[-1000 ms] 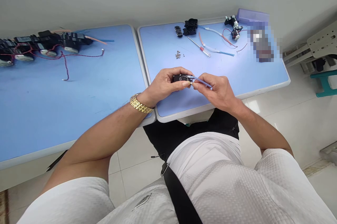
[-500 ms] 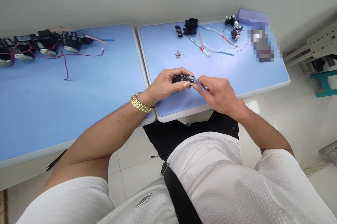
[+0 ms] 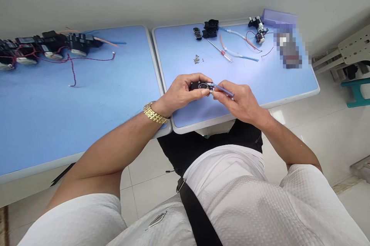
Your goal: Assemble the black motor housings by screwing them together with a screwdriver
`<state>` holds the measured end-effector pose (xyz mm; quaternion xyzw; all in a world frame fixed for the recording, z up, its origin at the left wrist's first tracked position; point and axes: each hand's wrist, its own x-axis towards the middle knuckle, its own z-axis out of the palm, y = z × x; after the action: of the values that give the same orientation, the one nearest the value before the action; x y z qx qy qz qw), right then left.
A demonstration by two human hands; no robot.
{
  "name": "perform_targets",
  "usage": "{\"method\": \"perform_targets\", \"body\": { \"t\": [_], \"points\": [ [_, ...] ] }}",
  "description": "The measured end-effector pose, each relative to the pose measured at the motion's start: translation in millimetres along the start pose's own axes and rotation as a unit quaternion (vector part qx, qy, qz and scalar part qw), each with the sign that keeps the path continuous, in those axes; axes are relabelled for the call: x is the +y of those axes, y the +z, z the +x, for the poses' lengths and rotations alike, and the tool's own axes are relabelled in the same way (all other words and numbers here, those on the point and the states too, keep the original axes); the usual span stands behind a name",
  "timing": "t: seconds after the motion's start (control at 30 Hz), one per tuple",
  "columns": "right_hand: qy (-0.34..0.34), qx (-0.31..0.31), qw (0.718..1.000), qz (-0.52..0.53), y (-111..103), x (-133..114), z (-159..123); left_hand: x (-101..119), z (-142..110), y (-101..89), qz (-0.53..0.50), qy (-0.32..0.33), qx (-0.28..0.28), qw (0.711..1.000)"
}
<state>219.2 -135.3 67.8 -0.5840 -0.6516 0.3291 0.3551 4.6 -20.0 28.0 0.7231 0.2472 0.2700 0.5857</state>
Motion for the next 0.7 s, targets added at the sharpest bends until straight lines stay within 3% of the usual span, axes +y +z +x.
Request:
{"method": "perform_targets", "body": {
  "t": [0.43,0.7],
  "points": [
    [-0.043,-0.005,0.998,0.051,1.6,0.8,1.6,0.7,-3.0,1.8,-0.076,-0.03,-0.042,0.996],
    [-0.005,-0.019,0.997,0.077,2.1,7.1,0.6,2.0,-2.8,1.5,-0.054,-0.021,-0.031,0.998]
  ]
}}
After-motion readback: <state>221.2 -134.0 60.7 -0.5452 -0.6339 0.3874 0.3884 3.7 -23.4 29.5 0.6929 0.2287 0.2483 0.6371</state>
